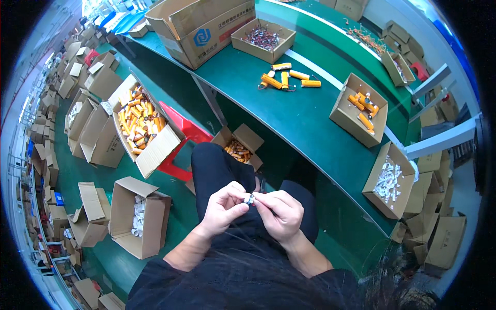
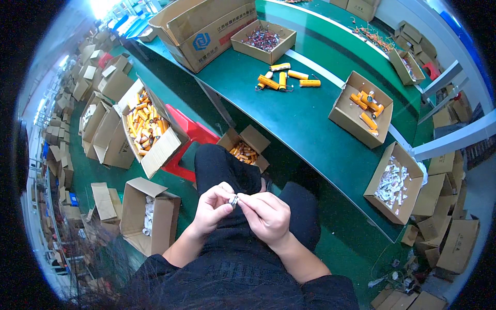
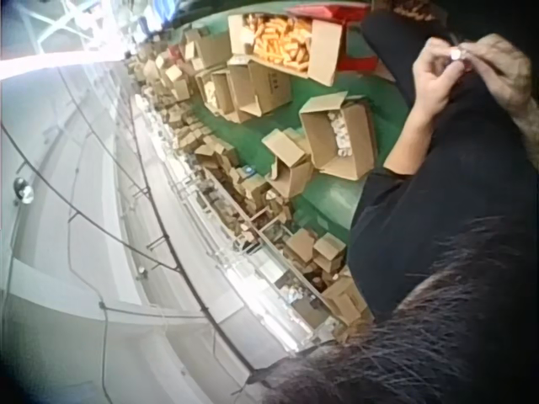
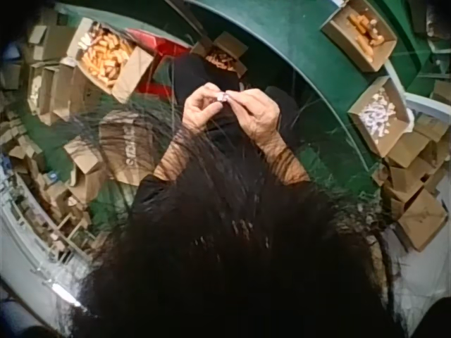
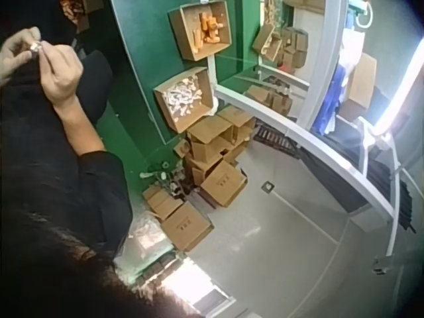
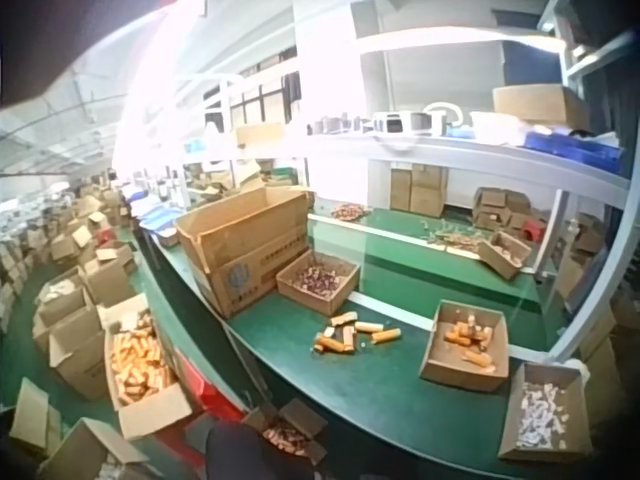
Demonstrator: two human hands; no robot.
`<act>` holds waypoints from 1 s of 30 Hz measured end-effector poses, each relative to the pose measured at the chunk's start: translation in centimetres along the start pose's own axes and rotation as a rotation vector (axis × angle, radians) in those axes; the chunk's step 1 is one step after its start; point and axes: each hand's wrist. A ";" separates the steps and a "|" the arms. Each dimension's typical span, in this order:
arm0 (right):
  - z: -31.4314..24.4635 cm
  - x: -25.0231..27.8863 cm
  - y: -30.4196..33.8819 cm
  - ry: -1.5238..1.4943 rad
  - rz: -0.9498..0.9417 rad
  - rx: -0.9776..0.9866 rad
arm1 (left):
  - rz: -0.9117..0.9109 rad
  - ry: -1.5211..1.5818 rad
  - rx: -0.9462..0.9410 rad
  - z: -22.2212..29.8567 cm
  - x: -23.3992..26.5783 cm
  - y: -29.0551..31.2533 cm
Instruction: The recorder is assembling small electronic components into yellow plastic shells at a factory workbench.
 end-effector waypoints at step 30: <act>-0.4 1.1 0.2 -0.204 -0.108 -0.083 | 0.008 -0.064 -0.148 -1.3 -0.5 1.0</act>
Point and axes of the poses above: each hand's wrist, its own y-axis away from the middle knuckle, its own x-axis out of the back of the hand, z = x × y, and after that the axes turned 5 degrees about -x, right-handed
